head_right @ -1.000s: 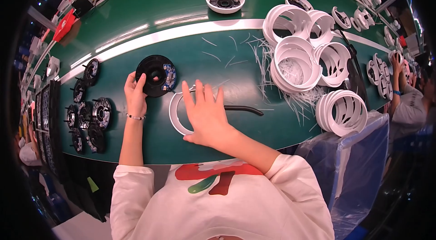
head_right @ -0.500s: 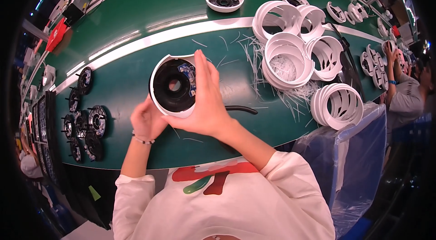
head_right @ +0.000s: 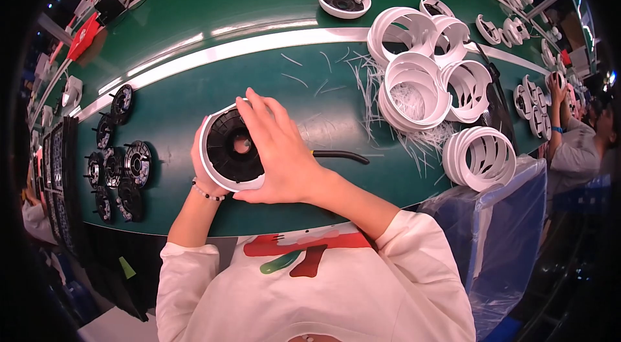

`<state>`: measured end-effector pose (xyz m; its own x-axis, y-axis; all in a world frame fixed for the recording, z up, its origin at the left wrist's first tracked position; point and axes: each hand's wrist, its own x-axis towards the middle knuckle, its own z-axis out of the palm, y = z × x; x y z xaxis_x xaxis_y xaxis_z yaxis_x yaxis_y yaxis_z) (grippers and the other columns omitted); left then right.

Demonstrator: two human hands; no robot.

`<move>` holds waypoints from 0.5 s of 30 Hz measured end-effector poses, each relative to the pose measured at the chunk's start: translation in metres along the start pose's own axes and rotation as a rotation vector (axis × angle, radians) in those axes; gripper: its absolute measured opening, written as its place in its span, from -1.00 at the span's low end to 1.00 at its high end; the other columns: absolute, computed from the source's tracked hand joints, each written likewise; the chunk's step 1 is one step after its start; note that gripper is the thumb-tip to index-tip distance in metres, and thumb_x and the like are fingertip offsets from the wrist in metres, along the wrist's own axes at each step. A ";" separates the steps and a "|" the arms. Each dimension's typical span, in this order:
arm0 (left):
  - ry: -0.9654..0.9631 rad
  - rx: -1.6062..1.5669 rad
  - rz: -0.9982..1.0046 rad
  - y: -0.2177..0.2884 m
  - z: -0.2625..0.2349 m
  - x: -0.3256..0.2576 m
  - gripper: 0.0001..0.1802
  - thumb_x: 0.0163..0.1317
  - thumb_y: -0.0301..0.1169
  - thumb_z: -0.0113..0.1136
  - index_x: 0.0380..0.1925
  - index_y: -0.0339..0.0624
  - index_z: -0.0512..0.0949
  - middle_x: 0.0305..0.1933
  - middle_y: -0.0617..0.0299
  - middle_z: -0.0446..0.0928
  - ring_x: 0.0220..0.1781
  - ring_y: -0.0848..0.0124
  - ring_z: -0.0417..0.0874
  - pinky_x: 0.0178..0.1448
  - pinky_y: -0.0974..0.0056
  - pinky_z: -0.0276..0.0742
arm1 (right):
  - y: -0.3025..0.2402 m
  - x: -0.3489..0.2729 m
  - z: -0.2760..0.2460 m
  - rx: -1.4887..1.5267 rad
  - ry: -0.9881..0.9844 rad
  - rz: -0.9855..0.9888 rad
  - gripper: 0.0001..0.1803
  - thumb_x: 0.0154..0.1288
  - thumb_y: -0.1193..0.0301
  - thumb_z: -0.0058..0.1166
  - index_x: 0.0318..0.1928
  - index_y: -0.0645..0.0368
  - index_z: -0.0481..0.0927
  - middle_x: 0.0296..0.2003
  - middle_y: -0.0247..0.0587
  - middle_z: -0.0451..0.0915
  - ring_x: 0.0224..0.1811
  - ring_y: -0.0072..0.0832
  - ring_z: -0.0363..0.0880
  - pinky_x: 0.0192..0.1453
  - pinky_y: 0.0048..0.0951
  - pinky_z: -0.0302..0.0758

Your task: Assembling security camera components and trimming wires using pliers on a production line.

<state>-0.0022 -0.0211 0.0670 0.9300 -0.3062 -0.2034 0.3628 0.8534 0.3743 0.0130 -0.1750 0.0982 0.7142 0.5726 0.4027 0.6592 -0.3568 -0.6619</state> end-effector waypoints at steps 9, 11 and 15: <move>-0.267 -0.067 -0.182 0.009 -0.029 0.007 -0.07 0.03 0.37 -0.54 0.12 -0.22 0.17 0.09 0.02 0.31 0.09 0.18 0.38 0.13 0.10 0.34 | 0.001 0.018 -0.020 -0.013 -0.242 -0.087 0.20 -0.57 0.20 0.40 0.16 0.38 0.01 0.14 0.16 0.08 0.15 0.01 0.07 0.13 -0.12 0.12; -0.263 -0.043 -0.138 0.007 -0.022 0.006 -0.06 0.03 0.37 -0.50 0.14 -0.22 0.14 0.13 0.01 0.26 0.14 0.16 0.32 0.18 0.08 0.27 | -0.002 0.017 -0.024 -0.055 -0.183 -0.064 0.20 -0.58 0.10 0.38 0.13 0.38 0.05 0.12 0.13 0.11 0.13 -0.01 0.09 0.14 -0.12 0.10; -0.121 0.266 0.073 -0.008 0.004 0.012 -0.13 -0.10 0.10 -0.09 0.15 -0.30 0.12 0.13 0.03 0.28 0.10 0.25 0.37 0.22 0.18 0.22 | 0.006 -0.003 0.004 -0.108 0.193 0.067 0.10 -0.45 -0.03 0.25 0.08 0.38 0.09 0.12 0.13 0.09 0.13 0.00 0.08 0.08 -0.08 0.10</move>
<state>0.0060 -0.0328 0.0652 0.9488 -0.3093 -0.0639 0.2823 0.7397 0.6109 0.0138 -0.1752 0.0905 0.7820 0.3972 0.4803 0.6229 -0.4717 -0.6241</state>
